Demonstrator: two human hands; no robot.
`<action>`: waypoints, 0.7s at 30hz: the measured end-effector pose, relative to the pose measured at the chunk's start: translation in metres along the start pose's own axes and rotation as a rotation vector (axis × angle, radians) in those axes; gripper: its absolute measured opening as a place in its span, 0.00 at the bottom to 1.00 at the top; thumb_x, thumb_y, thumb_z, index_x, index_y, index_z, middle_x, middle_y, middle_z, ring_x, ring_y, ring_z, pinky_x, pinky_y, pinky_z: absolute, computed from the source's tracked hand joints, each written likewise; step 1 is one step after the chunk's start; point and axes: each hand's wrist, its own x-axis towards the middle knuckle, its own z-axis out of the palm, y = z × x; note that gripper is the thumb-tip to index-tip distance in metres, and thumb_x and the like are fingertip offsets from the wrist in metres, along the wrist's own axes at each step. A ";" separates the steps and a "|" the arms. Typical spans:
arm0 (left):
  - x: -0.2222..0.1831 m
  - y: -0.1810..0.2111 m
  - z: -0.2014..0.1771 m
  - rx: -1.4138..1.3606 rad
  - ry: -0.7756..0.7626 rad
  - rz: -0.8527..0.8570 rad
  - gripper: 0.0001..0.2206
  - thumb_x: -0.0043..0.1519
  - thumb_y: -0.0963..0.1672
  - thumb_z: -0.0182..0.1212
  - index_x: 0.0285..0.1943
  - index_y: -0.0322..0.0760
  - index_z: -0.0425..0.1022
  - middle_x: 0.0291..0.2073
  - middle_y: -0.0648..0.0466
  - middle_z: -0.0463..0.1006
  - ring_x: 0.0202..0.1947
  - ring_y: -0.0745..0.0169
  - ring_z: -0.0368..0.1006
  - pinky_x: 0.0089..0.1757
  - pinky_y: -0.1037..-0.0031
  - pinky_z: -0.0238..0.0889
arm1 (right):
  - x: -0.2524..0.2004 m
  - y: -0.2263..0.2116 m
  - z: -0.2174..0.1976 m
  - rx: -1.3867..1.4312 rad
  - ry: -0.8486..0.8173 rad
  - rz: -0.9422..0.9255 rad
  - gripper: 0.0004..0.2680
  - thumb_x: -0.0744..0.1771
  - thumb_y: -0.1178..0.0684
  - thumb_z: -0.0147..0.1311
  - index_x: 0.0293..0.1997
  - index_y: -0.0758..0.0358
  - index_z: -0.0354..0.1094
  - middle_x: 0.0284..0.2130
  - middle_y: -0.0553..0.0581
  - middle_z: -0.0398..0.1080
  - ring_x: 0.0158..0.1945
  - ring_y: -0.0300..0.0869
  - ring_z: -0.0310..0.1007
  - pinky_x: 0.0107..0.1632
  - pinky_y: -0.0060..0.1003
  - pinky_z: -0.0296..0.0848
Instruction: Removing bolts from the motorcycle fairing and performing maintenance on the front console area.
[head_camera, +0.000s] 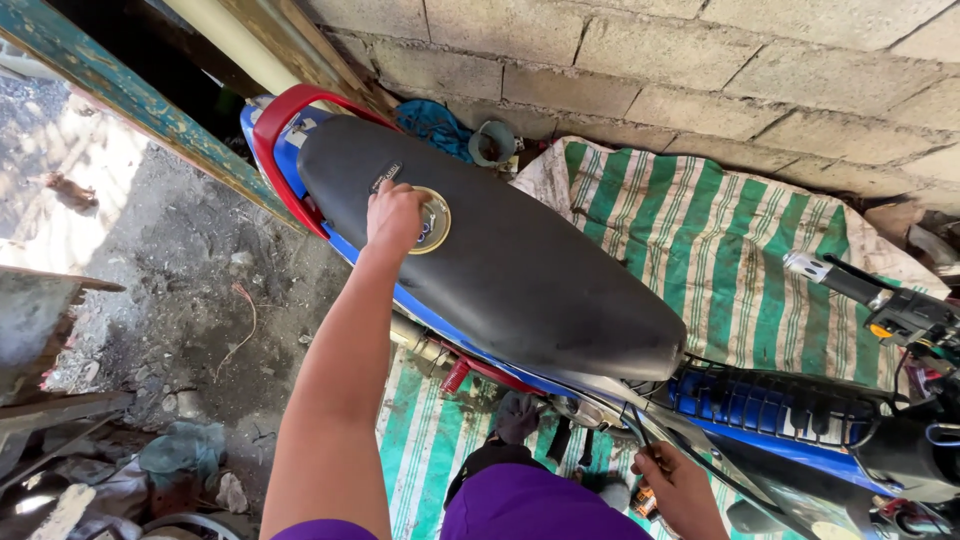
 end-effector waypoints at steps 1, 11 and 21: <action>0.001 -0.005 0.002 -0.001 0.000 -0.001 0.20 0.73 0.40 0.49 0.59 0.55 0.90 0.49 0.56 0.85 0.56 0.43 0.67 0.51 0.49 0.63 | -0.001 0.001 0.000 -0.001 0.000 0.000 0.09 0.73 0.50 0.59 0.53 0.64 0.80 0.45 0.62 0.91 0.43 0.52 0.88 0.54 0.48 0.80; -0.029 0.007 -0.076 -1.724 0.290 -0.770 0.15 0.72 0.39 0.43 0.60 0.31 0.77 0.28 0.51 0.68 0.24 0.63 0.64 0.27 0.71 0.55 | 0.004 0.006 0.008 0.052 0.013 0.011 0.10 0.73 0.52 0.60 0.55 0.68 0.81 0.42 0.65 0.91 0.42 0.52 0.88 0.53 0.46 0.81; -0.032 0.016 -0.077 -1.740 0.186 -0.828 0.11 0.56 0.39 0.59 0.26 0.42 0.59 0.19 0.58 0.54 0.19 0.66 0.42 0.24 0.71 0.34 | 0.005 0.001 0.013 -0.063 0.002 -0.057 0.09 0.73 0.50 0.60 0.52 0.63 0.82 0.41 0.60 0.92 0.41 0.48 0.90 0.51 0.44 0.83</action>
